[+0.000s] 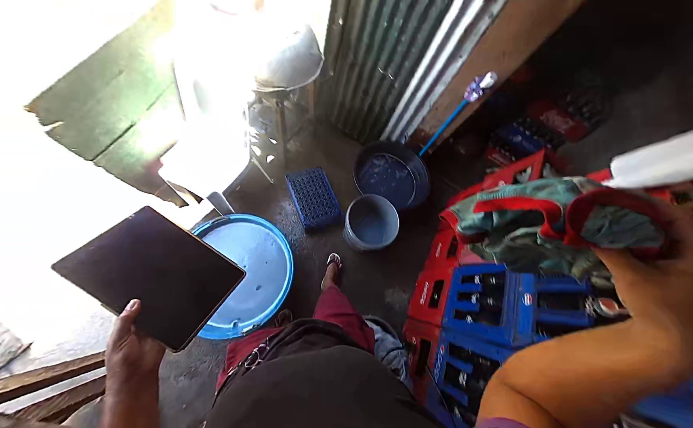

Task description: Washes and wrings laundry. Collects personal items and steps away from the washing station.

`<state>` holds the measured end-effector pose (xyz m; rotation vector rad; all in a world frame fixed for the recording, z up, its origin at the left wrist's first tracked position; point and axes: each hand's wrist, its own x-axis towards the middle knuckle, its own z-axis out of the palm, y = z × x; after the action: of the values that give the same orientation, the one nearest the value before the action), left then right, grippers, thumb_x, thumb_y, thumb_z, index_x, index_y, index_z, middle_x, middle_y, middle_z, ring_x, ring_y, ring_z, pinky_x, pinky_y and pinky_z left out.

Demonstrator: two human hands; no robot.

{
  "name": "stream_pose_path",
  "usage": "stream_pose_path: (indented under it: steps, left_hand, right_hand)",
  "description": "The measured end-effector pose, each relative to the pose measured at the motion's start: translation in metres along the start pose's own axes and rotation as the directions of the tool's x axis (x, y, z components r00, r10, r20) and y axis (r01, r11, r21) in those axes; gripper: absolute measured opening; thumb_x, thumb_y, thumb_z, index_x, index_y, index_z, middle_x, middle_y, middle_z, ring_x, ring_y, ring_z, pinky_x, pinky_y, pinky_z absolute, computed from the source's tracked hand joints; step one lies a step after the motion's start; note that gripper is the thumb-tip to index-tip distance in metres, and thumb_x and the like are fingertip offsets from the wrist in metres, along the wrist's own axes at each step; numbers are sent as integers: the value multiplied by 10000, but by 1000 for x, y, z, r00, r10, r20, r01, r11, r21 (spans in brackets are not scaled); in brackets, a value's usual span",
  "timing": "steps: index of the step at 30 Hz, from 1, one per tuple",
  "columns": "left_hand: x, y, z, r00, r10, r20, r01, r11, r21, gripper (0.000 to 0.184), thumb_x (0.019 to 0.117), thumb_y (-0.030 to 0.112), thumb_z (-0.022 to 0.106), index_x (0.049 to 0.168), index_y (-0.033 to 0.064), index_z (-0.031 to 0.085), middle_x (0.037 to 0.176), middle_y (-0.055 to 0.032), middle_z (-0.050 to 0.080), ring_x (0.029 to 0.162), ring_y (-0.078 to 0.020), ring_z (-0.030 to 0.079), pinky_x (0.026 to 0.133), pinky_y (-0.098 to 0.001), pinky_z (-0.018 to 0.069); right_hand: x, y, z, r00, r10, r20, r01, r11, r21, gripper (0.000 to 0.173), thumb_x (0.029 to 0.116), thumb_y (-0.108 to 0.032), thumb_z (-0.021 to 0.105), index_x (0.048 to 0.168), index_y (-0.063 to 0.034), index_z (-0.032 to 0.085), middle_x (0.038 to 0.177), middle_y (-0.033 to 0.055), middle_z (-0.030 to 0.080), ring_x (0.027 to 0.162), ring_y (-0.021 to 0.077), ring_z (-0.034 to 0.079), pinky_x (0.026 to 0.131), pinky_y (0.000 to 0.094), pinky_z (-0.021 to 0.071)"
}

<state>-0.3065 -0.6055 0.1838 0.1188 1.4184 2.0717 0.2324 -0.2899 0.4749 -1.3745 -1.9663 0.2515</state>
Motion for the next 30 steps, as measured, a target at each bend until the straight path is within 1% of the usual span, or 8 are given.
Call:
stream_pose_path:
  steps: [3, 7, 11, 14, 18, 24, 28, 30]
  left_hand:
    - [19, -15, 39, 998, 25, -52, -27, 999, -41, 271, 1084, 233, 366, 1266, 137, 543, 1098, 12, 729, 1036, -88, 701, 924, -336, 596]
    - [42, -40, 91, 991, 50, -127, -63, 993, -104, 274, 1090, 214, 348, 1241, 135, 563, 1082, 19, 735, 1021, -82, 705, 911, -324, 599]
    - [64, -65, 139, 986, 41, -164, -66, 986, -154, 289, 1085, 218, 341, 1242, 132, 567, 1084, 6, 739, 1017, -86, 710, 901, -328, 607]
    - [73, -82, 162, 983, 20, -181, -50, 985, -165, 283, 1078, 220, 352, 1245, 135, 564, 1083, 3, 737, 1005, -94, 714, 889, -329, 609]
    - [94, -95, 191, 985, -2, -174, -27, 986, -164, 282, 1070, 212, 371, 1281, 139, 542, 1094, -7, 737, 1003, -104, 721, 879, -334, 616]
    - [138, -98, 225, 993, 3, -120, -27, 981, -193, 289, 1074, 200, 351, 1292, 130, 527, 1106, -30, 732, 1015, -125, 720, 895, -345, 610]
    - [158, -95, 235, 988, 31, -154, -64, 974, -218, 285, 1066, 203, 378, 1295, 123, 527, 1100, -36, 735, 1006, -127, 724, 882, -347, 617]
    - [161, -93, 230, 983, 45, -180, -84, 973, -214, 284, 1053, 204, 403, 1293, 131, 536, 1097, -27, 738, 998, -118, 726, 874, -342, 620]
  right_hand:
    - [45, 30, 10, 996, -77, 35, 75, 997, 35, 702, 848, -332, 749, 1405, 29, 520, 1299, 145, 631, 1156, 51, 609, 1004, 256, 513]
    - [120, 49, 29, 970, -217, 111, 207, 974, 97, 706, 859, -353, 770, 1340, 106, 529, 1248, 134, 654, 1130, 10, 610, 990, 211, 515]
    - [197, 55, 60, 909, -345, 234, 324, 938, 123, 677, 882, -390, 736, 1333, 81, 553, 1252, 132, 668, 1137, 0, 613, 989, 191, 511]
    - [239, 63, 97, 877, -389, 282, 360, 921, 150, 683, 878, -452, 728, 1318, 50, 581, 1178, 103, 702, 1057, -10, 640, 928, 199, 540]
    - [276, 72, 144, 851, -414, 322, 386, 911, 148, 690, 866, -508, 715, 1309, 12, 621, 1135, 121, 724, 1025, 65, 680, 898, 268, 566]
    - [311, 61, 207, 818, -406, 407, 365, 914, 177, 588, 843, -356, 716, 1303, 1, 634, 1073, 150, 737, 951, 190, 720, 839, 412, 593]
    - [347, 27, 270, 762, -450, 466, 342, 890, 301, 560, 853, -272, 750, 1328, -12, 609, 1097, 134, 726, 966, 185, 713, 856, 428, 595]
    - [373, -6, 301, 741, -471, 479, 352, 879, 320, 538, 867, -223, 775, 1339, -29, 605, 1102, 146, 724, 956, 236, 717, 844, 488, 590]
